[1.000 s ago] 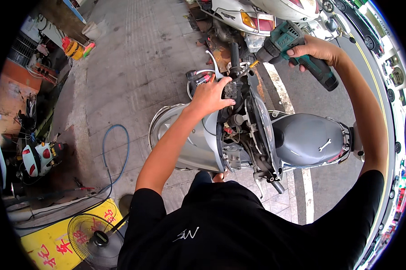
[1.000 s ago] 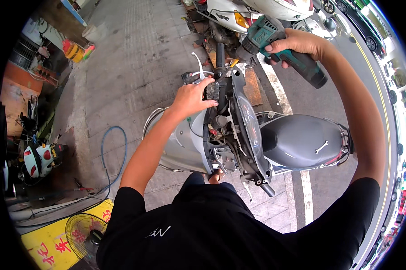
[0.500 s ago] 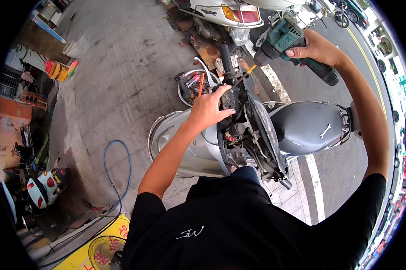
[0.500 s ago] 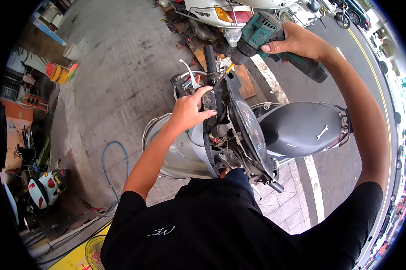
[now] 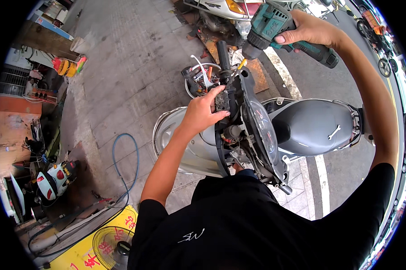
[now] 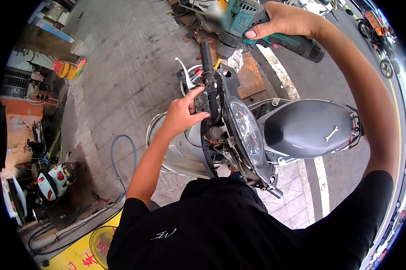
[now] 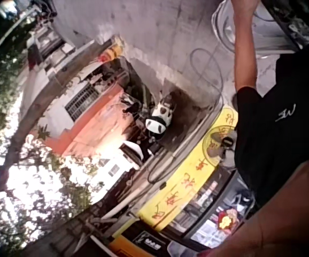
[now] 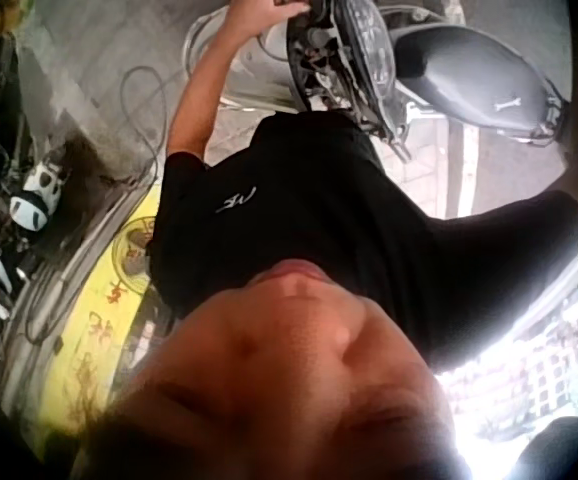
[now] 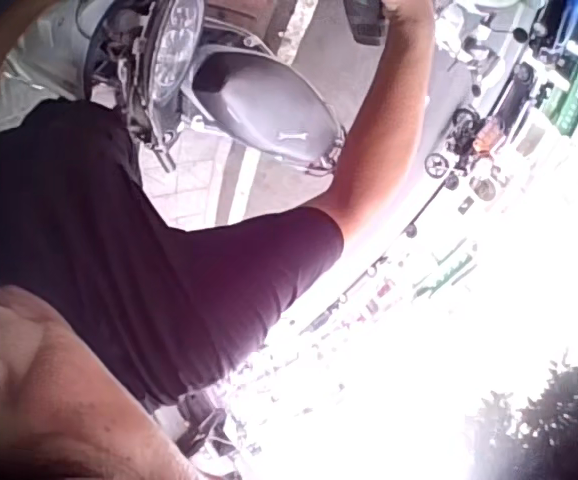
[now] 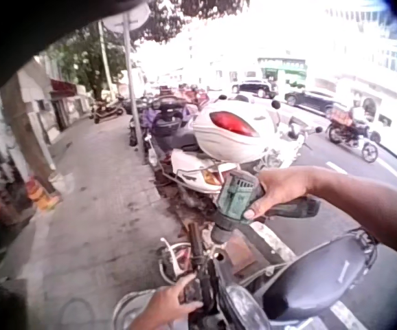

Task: The person removes the rearview mirrors from a scooter handlebar using a wrench, detaches the handlebar cover, unscrews and removes the brake fluid reservoir cover using a power drill, and cleans inside the reservoir with a small tool.

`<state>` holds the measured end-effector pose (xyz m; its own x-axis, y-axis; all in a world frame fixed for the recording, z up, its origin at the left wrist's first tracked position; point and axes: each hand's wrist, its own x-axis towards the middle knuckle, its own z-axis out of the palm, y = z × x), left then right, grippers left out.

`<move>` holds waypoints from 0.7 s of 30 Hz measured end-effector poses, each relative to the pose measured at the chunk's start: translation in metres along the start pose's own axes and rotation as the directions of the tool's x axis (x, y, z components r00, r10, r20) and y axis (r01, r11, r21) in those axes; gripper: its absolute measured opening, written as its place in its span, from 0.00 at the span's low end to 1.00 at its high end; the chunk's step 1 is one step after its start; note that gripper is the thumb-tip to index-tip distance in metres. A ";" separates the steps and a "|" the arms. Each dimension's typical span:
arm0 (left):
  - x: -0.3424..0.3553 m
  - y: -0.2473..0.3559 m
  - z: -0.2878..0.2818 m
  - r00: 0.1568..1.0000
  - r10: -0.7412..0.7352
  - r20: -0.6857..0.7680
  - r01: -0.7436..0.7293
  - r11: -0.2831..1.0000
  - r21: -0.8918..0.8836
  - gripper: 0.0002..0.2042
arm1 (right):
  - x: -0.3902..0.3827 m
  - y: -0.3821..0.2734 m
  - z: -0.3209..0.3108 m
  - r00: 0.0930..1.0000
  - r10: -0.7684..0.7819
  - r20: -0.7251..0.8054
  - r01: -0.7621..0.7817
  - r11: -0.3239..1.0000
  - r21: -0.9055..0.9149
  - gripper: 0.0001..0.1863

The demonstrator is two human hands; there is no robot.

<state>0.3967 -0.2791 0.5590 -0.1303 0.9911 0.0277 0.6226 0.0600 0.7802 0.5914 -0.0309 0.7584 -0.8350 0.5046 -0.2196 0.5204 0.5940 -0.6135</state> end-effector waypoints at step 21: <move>-0.004 -0.004 0.003 0.999 -0.020 -0.029 0.018 0.997 -0.069 0.36 | 0.029 0.016 -0.021 0.961 0.085 0.265 -0.138 0.972 0.191 0.24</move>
<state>0.3974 -0.2825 0.5541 -0.1648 0.9859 0.0305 0.5656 0.0691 0.8218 0.5791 0.0061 0.7579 -0.8054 0.3693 -0.4637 0.5870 0.3878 -0.7107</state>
